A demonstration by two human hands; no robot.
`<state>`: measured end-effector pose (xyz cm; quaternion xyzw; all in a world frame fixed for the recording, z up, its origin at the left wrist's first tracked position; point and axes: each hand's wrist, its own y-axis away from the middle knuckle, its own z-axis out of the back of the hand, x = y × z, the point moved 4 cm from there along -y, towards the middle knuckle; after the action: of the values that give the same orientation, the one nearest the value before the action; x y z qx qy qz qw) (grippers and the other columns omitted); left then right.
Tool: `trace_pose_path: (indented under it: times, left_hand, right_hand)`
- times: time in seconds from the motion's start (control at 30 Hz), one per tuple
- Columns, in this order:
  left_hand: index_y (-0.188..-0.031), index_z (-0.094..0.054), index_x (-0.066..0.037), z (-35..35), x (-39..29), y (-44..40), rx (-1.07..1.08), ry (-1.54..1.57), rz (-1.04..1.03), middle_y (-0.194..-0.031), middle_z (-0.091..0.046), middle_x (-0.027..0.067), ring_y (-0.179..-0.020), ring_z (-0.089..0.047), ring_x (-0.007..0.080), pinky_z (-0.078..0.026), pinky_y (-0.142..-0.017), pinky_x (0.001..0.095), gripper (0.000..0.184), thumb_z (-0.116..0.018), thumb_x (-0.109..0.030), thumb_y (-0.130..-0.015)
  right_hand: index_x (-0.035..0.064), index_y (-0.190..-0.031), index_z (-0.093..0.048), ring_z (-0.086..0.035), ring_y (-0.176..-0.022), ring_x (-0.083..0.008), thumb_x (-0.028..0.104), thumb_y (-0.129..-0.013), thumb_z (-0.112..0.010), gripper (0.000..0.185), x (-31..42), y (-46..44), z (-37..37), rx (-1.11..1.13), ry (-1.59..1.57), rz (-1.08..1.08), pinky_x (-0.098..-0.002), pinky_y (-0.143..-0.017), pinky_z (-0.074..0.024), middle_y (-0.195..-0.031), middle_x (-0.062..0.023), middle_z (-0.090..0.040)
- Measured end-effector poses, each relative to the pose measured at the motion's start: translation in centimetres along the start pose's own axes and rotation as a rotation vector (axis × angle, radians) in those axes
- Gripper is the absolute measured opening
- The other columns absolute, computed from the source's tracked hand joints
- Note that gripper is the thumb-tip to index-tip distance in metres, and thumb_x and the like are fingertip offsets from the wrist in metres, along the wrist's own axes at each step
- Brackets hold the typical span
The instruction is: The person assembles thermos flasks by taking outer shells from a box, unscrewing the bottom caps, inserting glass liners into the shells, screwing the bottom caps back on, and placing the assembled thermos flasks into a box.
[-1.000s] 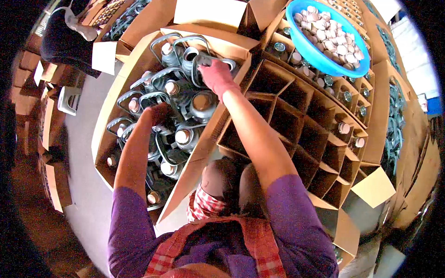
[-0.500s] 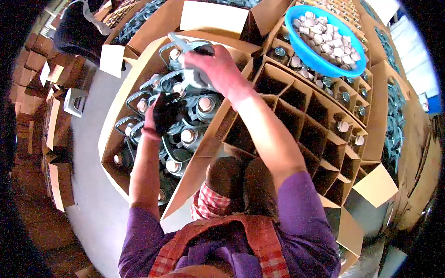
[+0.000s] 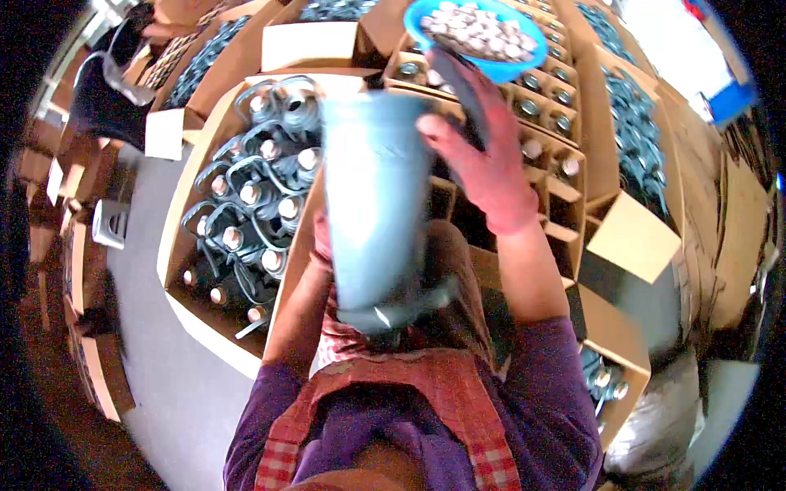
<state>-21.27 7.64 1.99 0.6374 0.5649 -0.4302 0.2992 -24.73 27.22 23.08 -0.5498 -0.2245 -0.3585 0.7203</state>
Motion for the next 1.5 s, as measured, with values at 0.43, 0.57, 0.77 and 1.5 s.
trace_pose_path:
  times: [0.43,0.57,0.77,1.5]
  left_hand:
    - [-0.125,-0.048,0.0,-4.8,-2.0,-5.4,0.367,0.586,0.15,-0.122,-0.054,0.0149,-0.11,-0.053,0.0274,-0.039,-0.098,0.0398,0.052,-0.038,-0.04,-0.093]
    - [-0.125,-0.048,0.0,-6.7,-7.2,-5.5,0.179,-0.259,-0.1,-0.122,-0.054,0.014,-0.11,-0.053,0.0261,-0.038,-0.098,0.0361,0.047,-0.048,-0.031,-0.09]
    - [-0.126,-0.048,0.001,-13.7,-13.6,-7.1,0.439,-0.971,-0.056,-0.123,-0.053,0.0179,-0.108,-0.054,0.0246,-0.042,-0.091,0.0332,0.073,-0.075,-0.038,-0.07]
    - [-0.089,-0.066,-0.009,-9.0,-11.4,-15.5,0.404,-1.494,-0.033,-0.08,-0.064,0.0153,-0.081,-0.062,0.0325,-0.049,-0.07,0.038,0.033,-0.068,-0.034,-0.067]
  right_hand:
    - [-0.0013,-0.102,-0.065,-0.06,-0.073,-0.0145,0.036,-0.08,-0.062,0.044,-4.1,5.2,-0.9,0.371,-0.192,-0.252,-0.0269,-0.069,-0.0462,-0.078,-0.0071,-0.067]
    - [-0.0032,-0.117,-0.057,-0.056,-0.089,-0.0111,0.054,-0.082,-0.055,0.067,-10.2,6.0,-1.8,0.184,-0.843,-0.275,-0.0257,-0.082,-0.0433,-0.096,-0.0062,-0.064]
    - [0.003,-0.123,-0.052,-0.052,-0.106,-0.0128,0.027,-0.097,-0.04,0.037,-18.6,9.3,-5.6,0.181,-0.823,-0.472,-0.0266,-0.095,-0.0365,-0.113,-0.0044,-0.058]
    - [0.0118,-0.132,-0.04,-0.05,-0.112,-0.0363,0.017,-0.069,-0.062,0.067,-41.8,10.3,12.0,0.589,1.375,-0.407,-0.0441,-0.091,-0.0448,-0.127,-0.0216,-0.046]
